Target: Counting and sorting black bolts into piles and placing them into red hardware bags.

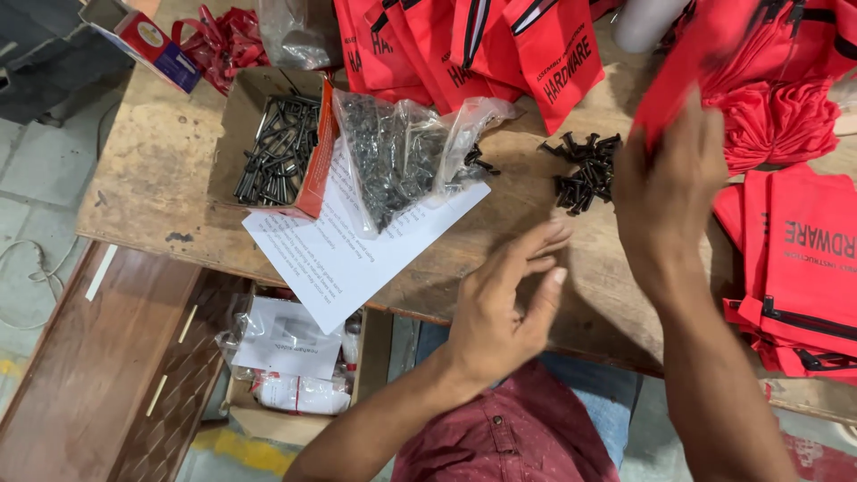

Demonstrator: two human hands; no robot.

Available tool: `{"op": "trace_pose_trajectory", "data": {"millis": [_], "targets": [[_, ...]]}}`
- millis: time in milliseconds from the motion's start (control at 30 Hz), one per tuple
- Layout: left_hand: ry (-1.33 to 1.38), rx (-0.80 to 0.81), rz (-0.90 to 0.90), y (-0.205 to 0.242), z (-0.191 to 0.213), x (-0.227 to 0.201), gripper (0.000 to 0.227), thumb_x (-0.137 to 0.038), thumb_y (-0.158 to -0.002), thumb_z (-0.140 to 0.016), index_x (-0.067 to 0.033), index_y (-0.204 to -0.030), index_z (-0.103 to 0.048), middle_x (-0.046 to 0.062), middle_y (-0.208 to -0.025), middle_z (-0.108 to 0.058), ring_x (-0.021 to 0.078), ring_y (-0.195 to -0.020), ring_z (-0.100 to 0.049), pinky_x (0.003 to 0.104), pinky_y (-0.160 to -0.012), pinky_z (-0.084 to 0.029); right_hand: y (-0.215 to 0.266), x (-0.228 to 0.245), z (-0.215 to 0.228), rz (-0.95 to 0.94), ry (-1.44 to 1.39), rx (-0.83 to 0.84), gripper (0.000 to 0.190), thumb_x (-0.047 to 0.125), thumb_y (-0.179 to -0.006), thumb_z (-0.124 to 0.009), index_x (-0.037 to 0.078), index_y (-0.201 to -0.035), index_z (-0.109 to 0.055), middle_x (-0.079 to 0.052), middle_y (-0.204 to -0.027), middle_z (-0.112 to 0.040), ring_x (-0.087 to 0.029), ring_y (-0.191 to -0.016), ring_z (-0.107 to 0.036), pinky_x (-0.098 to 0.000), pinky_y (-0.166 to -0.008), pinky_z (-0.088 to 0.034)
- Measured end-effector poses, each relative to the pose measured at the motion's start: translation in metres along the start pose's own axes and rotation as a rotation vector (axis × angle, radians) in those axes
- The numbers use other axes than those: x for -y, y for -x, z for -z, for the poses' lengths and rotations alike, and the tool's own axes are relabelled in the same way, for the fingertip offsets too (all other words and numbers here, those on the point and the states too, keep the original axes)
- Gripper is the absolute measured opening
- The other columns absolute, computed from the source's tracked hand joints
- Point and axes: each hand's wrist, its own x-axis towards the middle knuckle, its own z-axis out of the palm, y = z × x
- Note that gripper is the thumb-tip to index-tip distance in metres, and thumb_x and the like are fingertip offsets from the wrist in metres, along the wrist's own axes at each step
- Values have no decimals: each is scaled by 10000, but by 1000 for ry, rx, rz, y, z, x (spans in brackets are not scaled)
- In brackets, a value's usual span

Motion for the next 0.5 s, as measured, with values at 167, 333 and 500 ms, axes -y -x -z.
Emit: {"op": "trace_pose_trajectory", "data": {"millis": [167,333,500], "targets": [[-254,112,223,16,5,57,375,-54,-1036,-605,-32,-1409,-578,206,-1341,-678,295,-1157,-723,346,-956,-639,-42,-40,-91,-9,140,170,689,26,-901,-714,-81,-1526,-445,-321,-1201,-589,-443,-871,-637,-497,-700,-532],[-213,7,185,20,11,65,310,-36,-984,-635,0,-1293,-637,156,-1217,-711,240,-1080,-751,324,-930,-632,-57,-48,-79,44,-116,358,505,172,-969,-823,-31,-1388,-630,-242,-1021,-661,-384,-827,-665,-489,-771,-540],[-330,10,89,12,12,61,271,-10,-966,-659,-4,-1236,-663,163,-1203,-707,279,-1056,-730,367,-923,-600,-27,-50,0,-59,-89,362,360,102,-997,-772,29,-1341,-693,-191,-1061,-655,-339,-860,-675,-443,-784,-549]]}}
